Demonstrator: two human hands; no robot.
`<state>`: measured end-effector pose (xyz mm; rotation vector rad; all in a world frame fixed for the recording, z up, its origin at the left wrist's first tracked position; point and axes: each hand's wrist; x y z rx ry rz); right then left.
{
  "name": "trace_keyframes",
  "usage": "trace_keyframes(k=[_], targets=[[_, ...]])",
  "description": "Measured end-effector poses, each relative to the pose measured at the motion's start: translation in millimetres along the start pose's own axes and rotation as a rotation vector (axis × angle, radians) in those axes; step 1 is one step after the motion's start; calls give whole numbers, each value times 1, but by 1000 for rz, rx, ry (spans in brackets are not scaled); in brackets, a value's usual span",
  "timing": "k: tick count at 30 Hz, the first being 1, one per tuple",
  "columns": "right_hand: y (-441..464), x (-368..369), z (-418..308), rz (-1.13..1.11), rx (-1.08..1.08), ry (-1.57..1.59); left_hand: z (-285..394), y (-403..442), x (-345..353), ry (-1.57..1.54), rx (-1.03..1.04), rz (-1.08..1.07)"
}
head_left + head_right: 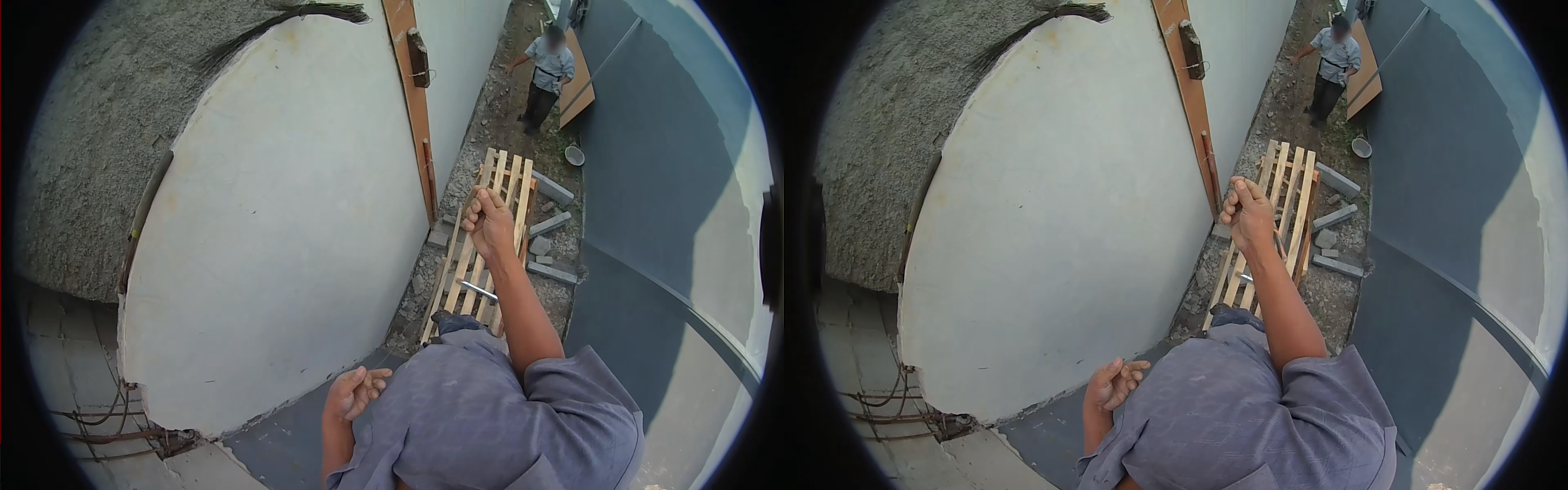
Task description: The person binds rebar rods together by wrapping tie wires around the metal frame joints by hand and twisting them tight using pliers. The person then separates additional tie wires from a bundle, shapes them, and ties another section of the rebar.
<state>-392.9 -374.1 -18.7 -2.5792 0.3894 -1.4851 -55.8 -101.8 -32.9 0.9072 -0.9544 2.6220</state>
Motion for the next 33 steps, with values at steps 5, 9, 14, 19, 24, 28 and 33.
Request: trace_keyframes(k=[5, 9, 14, 19, 24, 28, 33], targets=[[-2, -6, 4, -16, -17, -7, 1, 1, 15, 156, -63, 173], [-5, -9, 3, -32, -24, -38, 7, 1, 26, 445, -169, 288], [-10, -7, -2, -30, -44, -42, 8, 9, 25, 600, -224, 341], [-19, -16, -8, -16, -45, -60, 7, 17, 28, 785, -246, 366], [-27, -22, -18, 21, -59, -61, -3, 31, 27, 1036, -229, 395], [-45, -10, -18, -11, -60, -77, -8, 45, 27, 1402, -156, 265], [-66, 0, -4, -67, -13, -60, -17, 82, 56, 1190, 32, 193]])
Point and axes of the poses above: each hand's wrist, its own y-axis towards the middle knuckle, its own x-axis out of the palm, z = x × y, and after that the axes turned 9 degrees about y, right-handed
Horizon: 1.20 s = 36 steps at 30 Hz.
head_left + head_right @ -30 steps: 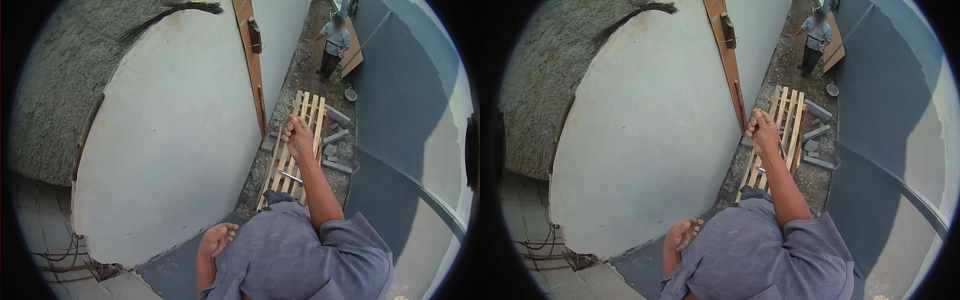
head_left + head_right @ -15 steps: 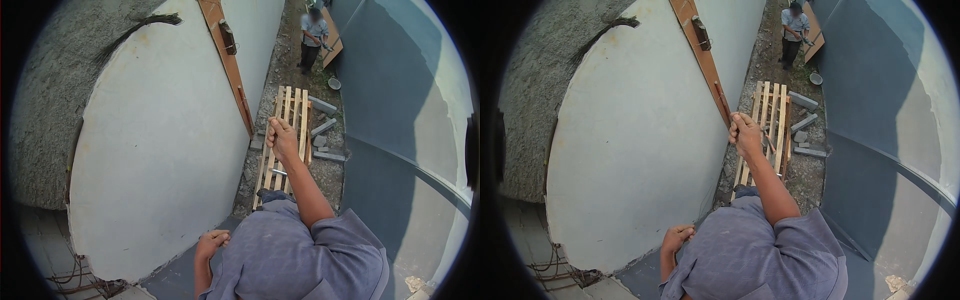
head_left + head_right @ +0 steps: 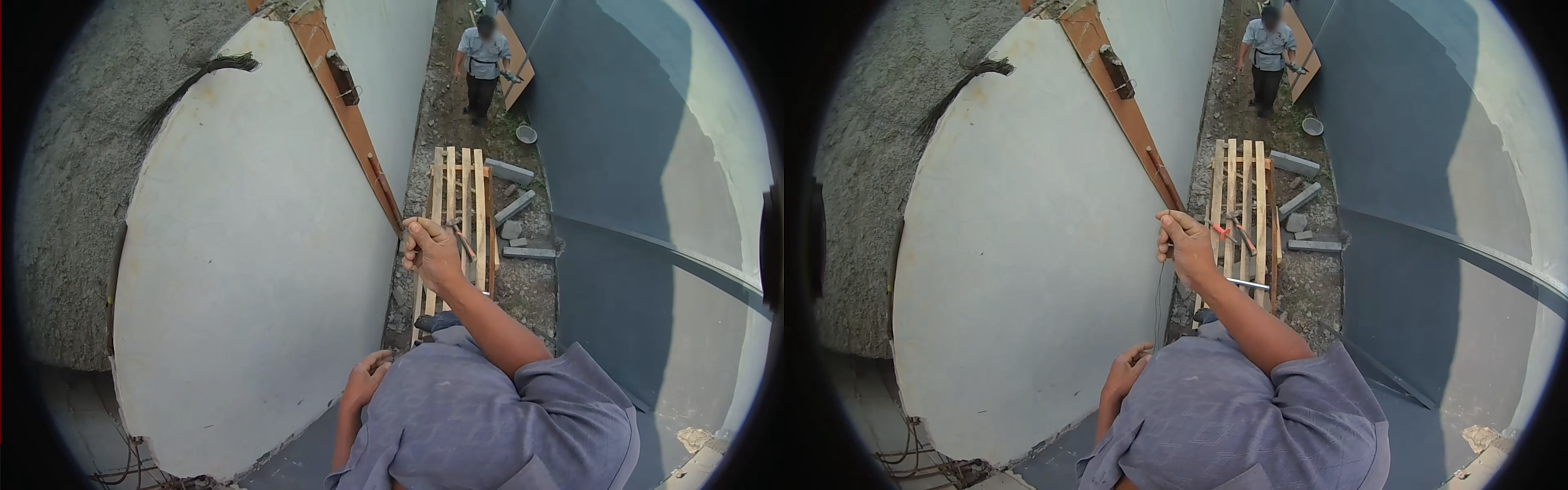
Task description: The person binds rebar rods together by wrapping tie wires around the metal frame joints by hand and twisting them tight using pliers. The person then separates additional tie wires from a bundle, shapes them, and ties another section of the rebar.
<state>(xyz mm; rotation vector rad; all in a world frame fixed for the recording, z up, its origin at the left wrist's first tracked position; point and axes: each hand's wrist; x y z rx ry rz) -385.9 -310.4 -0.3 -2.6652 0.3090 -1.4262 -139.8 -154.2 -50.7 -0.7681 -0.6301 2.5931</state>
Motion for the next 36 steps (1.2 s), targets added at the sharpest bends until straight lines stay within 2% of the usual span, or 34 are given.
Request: trace_keyframes(k=[1, 4, 7, 10, 13, 15, 17, 19, 20, 23, 25, 36], targets=[[-2, 2, 1, -3, -2, -7, 8, 6, 4, -17, 24, 7], [-1, 1, -4, 15, -35, -25, 19, 16, 9, -382, -73, -83], [5, -7, -10, 32, -106, -56, 39, 14, 5, -156, -32, -20], [11, -9, -13, 71, -205, -153, 34, 15, 4, -85, 118, 237], [15, -13, -15, 93, -295, -289, 56, 3, -37, -254, 135, 221], [21, -24, -9, 102, -305, -351, 102, -24, -73, -397, 387, 126], [25, -34, 0, 106, -300, -390, 164, -57, -98, -480, 743, 90], [24, -41, 11, 109, -303, -452, 199, -89, -127, -590, 914, -79], [23, -44, 15, 114, -307, -484, 218, -105, -145, -548, 950, -166], [17, -52, 26, 136, -303, -537, 247, -139, -181, -600, 1117, -308], [12, -56, 28, 146, -293, -530, 312, -152, -183, -469, 847, -498], [5, -65, 25, 186, -283, -498, 329, -150, -170, -593, 782, -460]])
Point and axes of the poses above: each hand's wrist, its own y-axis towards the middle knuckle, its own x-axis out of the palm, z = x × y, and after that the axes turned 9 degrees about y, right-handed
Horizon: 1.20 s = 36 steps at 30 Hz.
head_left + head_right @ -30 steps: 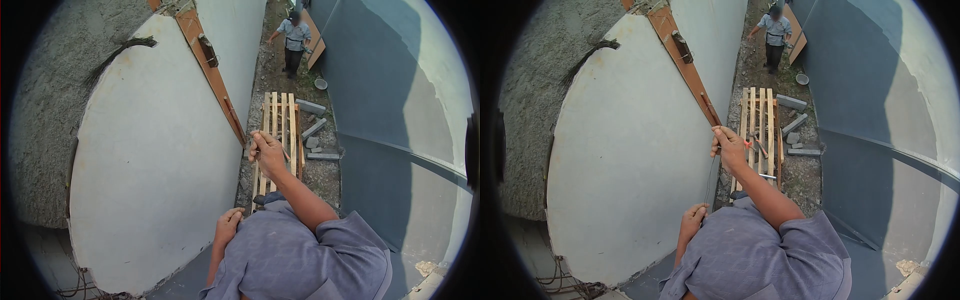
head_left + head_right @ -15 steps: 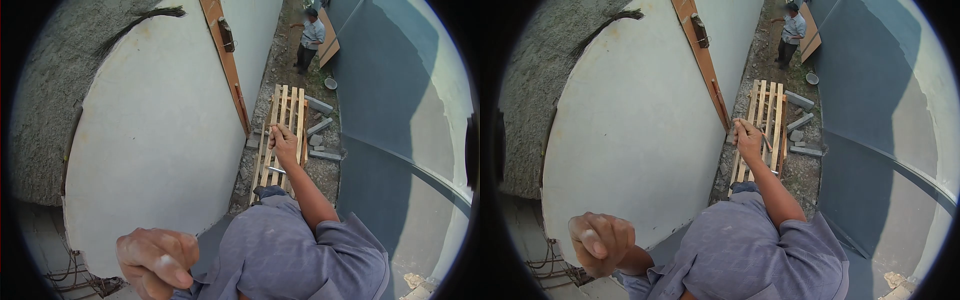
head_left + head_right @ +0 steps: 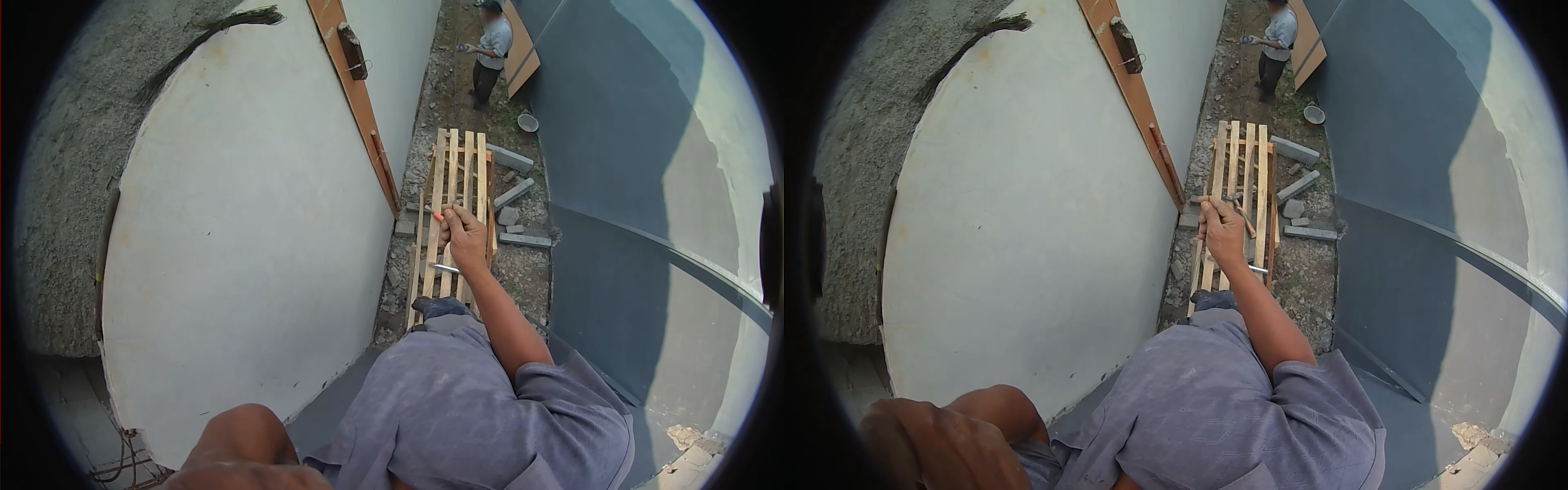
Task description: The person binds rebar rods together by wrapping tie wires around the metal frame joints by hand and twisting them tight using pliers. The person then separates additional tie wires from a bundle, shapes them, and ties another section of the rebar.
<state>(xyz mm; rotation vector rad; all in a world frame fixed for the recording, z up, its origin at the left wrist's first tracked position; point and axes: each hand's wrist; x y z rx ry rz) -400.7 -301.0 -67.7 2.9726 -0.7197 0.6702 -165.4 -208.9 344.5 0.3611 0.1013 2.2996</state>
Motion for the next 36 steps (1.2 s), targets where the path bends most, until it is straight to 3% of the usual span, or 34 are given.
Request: trace_keyframes(k=[36], targets=[[-2, 5, -4, -50, 47, -77, -2, 6, 15, -33, -10, 78]])
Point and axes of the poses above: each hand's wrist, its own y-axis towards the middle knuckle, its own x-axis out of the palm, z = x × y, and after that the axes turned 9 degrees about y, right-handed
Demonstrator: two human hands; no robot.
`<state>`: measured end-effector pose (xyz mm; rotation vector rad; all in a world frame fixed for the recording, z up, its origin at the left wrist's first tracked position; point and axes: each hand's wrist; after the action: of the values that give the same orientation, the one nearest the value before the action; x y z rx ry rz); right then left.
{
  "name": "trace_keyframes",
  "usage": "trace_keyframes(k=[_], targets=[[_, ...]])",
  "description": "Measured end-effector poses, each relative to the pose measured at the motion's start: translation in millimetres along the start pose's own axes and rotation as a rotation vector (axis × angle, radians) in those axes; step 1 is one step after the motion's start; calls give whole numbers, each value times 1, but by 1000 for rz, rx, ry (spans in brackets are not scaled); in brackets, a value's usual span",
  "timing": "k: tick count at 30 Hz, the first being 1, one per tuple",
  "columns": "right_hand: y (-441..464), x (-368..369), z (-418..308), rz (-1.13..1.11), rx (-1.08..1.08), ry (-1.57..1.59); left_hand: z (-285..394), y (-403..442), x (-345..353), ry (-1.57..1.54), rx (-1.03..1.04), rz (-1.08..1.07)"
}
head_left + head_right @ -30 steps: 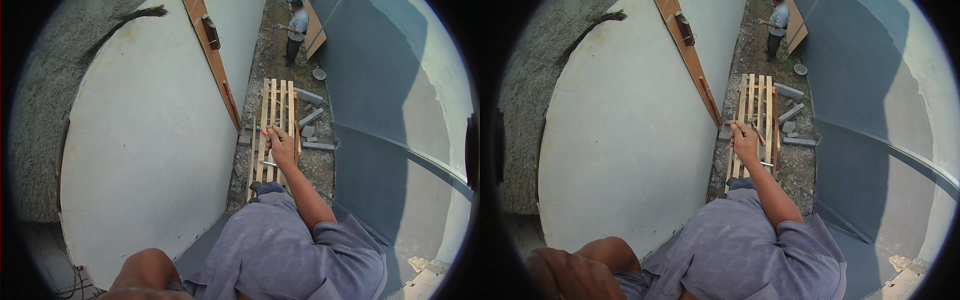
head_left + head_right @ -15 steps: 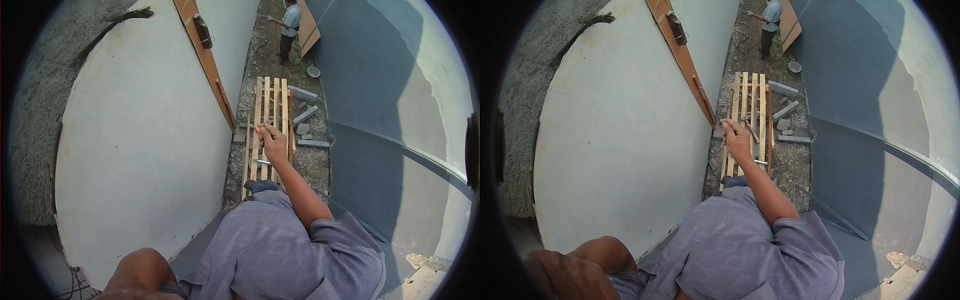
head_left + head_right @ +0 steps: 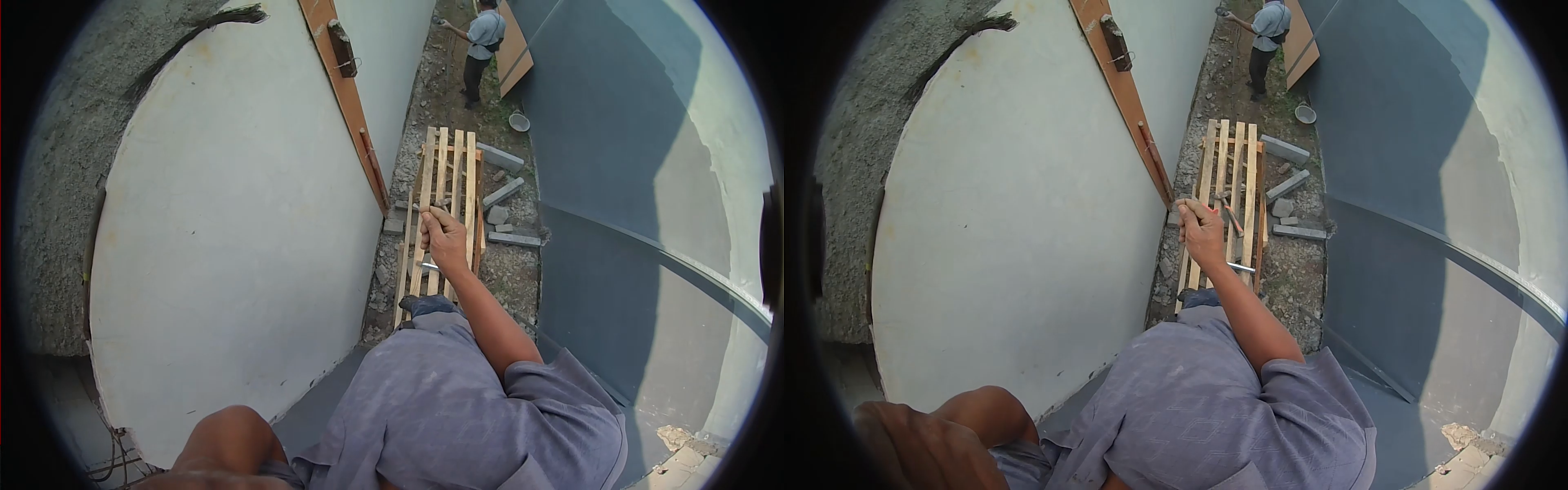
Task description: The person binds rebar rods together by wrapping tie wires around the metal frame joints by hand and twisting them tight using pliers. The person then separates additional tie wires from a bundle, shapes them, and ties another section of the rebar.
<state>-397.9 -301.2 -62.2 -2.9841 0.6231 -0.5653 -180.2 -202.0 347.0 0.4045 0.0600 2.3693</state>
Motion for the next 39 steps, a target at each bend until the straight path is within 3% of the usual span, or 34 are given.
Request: trace_keyframes(k=[25, 30, 31, 34, 35, 37, 39], targets=[[-4, 15, -1, -55, 11, -12, 4, -8, 4, -12, -4, 51], [-8, 12, 2, -107, 28, 31, 5, -17, 10, -68, 1, 175], [-9, 13, 2, -120, 38, 38, -9, -22, -23, -228, 196, -258], [-12, 22, -5, -177, -44, 2, -65, -29, -79, -15, 443, -27], [-16, 26, -10, -191, -88, -22, -102, -22, -77, 143, 395, 273], [-26, 39, -22, -257, -81, -11, -184, 1, -110, 592, 1, 507], [-41, 52, -41, -335, -71, -25, -269, 5, -124, 1006, -189, 481]])
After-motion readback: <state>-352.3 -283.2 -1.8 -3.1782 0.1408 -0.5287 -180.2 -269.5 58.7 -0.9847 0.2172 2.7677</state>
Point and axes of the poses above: each hand's wrist, its own y-axis towards the middle knuckle, its own x-axis out of the palm, z = x × y, and after that the axes turned 9 degrees about y, right-handed
